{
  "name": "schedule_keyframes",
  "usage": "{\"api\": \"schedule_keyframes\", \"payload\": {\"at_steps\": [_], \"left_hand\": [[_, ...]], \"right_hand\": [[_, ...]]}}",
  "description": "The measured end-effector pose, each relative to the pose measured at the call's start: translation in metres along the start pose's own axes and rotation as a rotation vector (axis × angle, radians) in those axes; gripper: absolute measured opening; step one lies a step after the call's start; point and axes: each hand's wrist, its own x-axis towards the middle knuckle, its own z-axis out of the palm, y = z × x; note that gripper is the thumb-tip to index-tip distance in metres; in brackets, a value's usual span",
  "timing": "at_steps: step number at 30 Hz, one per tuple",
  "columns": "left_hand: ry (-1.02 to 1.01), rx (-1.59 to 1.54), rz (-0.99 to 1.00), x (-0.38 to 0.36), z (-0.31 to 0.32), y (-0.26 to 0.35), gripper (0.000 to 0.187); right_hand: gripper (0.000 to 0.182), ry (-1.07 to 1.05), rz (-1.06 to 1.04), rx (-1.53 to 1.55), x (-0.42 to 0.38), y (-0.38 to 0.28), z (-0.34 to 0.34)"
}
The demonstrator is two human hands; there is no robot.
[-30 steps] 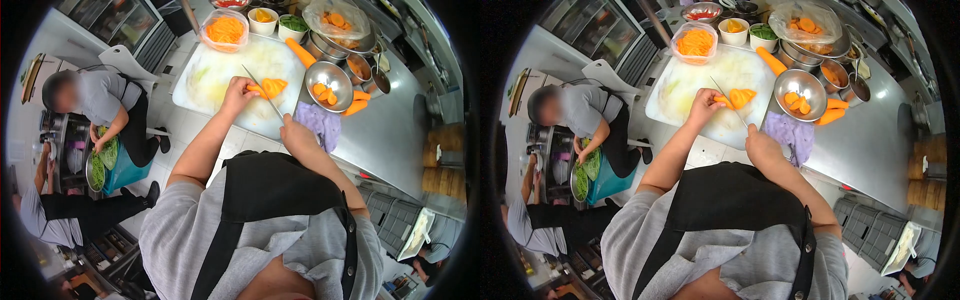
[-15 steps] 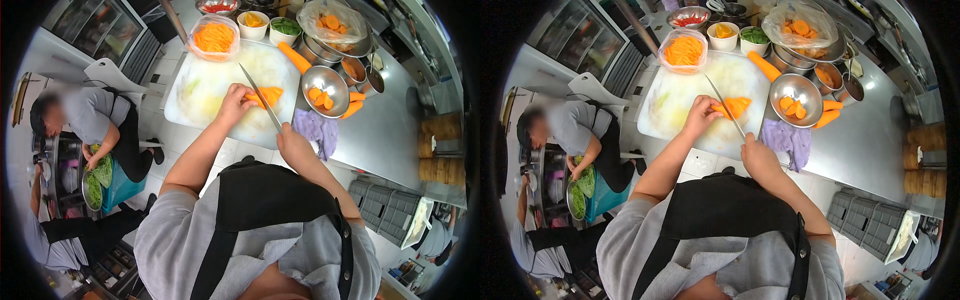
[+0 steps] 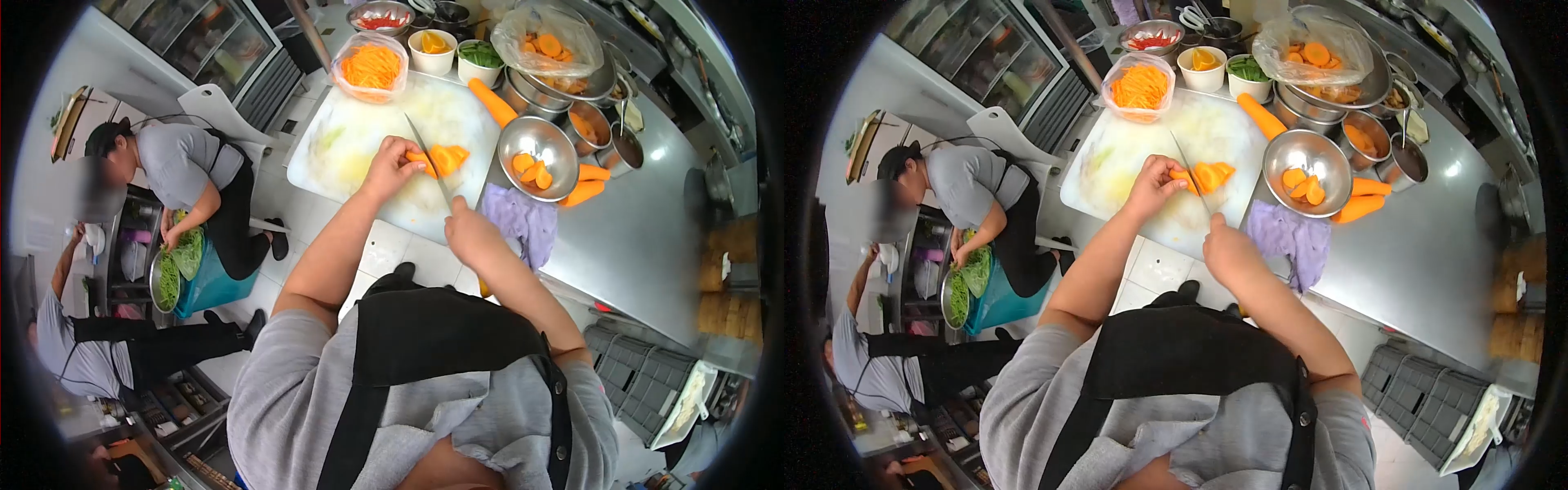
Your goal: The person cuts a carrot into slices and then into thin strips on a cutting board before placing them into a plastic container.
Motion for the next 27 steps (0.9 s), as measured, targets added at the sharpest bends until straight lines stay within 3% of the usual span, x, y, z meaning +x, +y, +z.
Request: {"api": "schedule_keyframes", "payload": {"at_steps": [11, 14, 27], "left_hand": [[-0.073, -0.080, 0.003, 0.007, -0.004, -0.015, 0.028], [-0.082, -0.072, 0.002, 0.009, -0.003, -0.017, 0.027], [-0.025, 0.003, 0.065, 0.005, -0.004, 0.002, 0.022]], "right_hand": [[0.025, 0.148, 0.112, 0.274, -0.012, 0.007, -0.007], [0.024, 0.232, 0.119, 0.113, -0.017, -0.009, -0.004], [0.021, 0.246, 0.159, -0.193, -0.034, -0.045, 0.014]]}}
